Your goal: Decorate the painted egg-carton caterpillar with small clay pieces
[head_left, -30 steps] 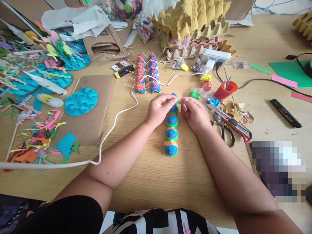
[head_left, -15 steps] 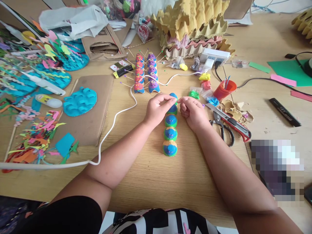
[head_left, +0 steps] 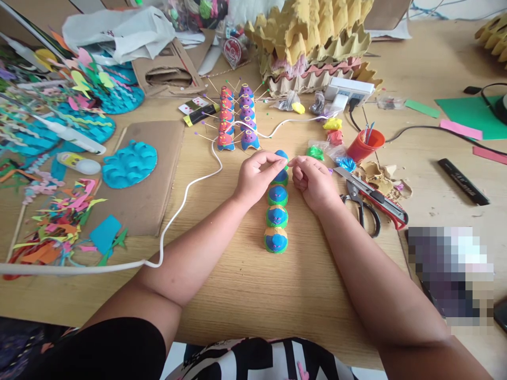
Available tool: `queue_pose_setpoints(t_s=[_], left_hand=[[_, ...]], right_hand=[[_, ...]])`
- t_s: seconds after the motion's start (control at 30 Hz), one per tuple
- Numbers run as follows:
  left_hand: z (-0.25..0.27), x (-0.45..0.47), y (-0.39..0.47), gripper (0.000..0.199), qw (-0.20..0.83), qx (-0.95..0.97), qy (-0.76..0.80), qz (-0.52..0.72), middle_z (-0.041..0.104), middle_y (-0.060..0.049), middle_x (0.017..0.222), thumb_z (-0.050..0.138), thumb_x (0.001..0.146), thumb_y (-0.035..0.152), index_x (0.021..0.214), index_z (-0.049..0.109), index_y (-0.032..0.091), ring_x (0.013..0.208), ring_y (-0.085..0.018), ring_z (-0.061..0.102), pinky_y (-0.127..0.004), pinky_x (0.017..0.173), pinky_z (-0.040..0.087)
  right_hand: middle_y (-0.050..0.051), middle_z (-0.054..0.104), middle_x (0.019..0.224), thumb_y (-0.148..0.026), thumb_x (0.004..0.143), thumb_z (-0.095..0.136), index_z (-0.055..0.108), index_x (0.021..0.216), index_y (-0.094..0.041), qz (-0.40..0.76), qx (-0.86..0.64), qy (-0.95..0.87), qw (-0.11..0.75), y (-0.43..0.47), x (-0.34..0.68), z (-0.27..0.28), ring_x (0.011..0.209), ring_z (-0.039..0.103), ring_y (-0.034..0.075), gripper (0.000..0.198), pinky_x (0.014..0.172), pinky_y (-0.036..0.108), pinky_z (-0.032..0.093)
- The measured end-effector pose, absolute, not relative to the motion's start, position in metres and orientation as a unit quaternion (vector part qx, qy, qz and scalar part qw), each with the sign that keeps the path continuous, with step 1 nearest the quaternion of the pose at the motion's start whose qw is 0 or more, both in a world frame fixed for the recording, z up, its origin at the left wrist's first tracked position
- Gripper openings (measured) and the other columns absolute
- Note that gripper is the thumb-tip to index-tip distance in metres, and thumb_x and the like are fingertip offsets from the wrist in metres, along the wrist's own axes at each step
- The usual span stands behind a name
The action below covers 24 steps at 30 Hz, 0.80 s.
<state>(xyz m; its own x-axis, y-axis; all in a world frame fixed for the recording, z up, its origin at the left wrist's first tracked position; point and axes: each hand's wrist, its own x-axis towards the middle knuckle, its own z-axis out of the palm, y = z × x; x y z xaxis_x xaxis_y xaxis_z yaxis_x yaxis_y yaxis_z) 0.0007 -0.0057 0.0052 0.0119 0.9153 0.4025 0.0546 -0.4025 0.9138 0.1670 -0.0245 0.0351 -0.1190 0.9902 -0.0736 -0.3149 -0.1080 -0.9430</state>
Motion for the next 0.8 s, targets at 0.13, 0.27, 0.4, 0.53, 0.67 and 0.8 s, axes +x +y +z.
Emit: queue_pose_setpoints(t_s=[0.13,0.27,0.4,0.53,0.67,0.8], left_hand=[[0.0065,0.0001,-0.0062,0.046,0.375,0.608,0.398,0.575,0.083,-0.004,0.096,0.081,0.091,0.07,0.093,0.085,0.023,0.098,-0.018,0.076,-0.033,0.097,0.059],[0.0066,-0.0002,-0.0058,0.045,0.374,0.613,0.389,0.577,0.084,-0.006,0.101,0.081,0.092,0.068,0.098,0.088,0.024,0.103,-0.02,0.077,-0.035,0.099,0.06],[0.0064,-0.0001,-0.0054,0.04,0.366,0.624,0.374,0.581,0.085,-0.006,0.103,0.082,0.093,0.064,0.1,0.089,0.025,0.105,-0.02,0.078,-0.036,0.102,0.061],[0.0059,-0.0003,-0.0051,0.039,0.361,0.631,0.37,0.578,0.085,-0.006,0.104,0.081,0.094,0.064,0.101,0.089,0.026,0.106,-0.02,0.078,-0.037,0.104,0.061],[0.0049,-0.0003,-0.0051,0.038,0.366,0.626,0.366,0.584,0.085,-0.006,0.106,0.082,0.093,0.063,0.101,0.089,0.027,0.108,-0.02,0.078,-0.037,0.104,0.061],[0.0055,-0.0007,-0.0065,0.041,0.384,0.63,0.364,0.568,0.085,-0.006,0.109,0.08,0.093,0.066,0.104,0.088,0.027,0.111,-0.022,0.078,-0.038,0.107,0.061]], right_hand=[[-0.008,0.042,0.057,-0.063,0.072,0.089,0.067,0.075,-0.022,0.624,-0.406,-0.41,0.527,-0.024,0.1672,0.0346,0.052,0.029,0.008,0.047,0.051,0.028,0.016],[-0.008,0.043,0.057,-0.062,0.073,0.09,0.068,0.076,-0.021,0.624,-0.402,-0.409,0.531,-0.0235,0.1673,0.0334,0.051,0.029,0.007,0.047,0.051,0.027,0.016],[-0.008,0.045,0.059,-0.064,0.07,0.094,0.067,0.078,-0.021,0.622,-0.401,-0.424,0.522,-0.024,0.1682,0.0316,0.054,0.031,0.007,0.051,0.052,0.027,0.017],[-0.008,0.044,0.059,-0.07,0.069,0.095,0.07,0.082,-0.021,0.615,-0.395,-0.456,0.507,-0.0251,0.169,0.0301,0.055,0.03,0.007,0.056,0.052,0.026,0.018],[-0.008,0.045,0.058,-0.068,0.069,0.098,0.071,0.081,-0.022,0.61,-0.39,-0.463,0.511,-0.0253,0.1691,0.0279,0.055,0.031,0.007,0.055,0.052,0.026,0.02],[-0.008,0.043,0.056,-0.069,0.07,0.096,0.07,0.081,-0.022,0.611,-0.397,-0.456,0.51,-0.0242,0.169,0.0263,0.053,0.029,0.007,0.054,0.052,0.026,0.02]])
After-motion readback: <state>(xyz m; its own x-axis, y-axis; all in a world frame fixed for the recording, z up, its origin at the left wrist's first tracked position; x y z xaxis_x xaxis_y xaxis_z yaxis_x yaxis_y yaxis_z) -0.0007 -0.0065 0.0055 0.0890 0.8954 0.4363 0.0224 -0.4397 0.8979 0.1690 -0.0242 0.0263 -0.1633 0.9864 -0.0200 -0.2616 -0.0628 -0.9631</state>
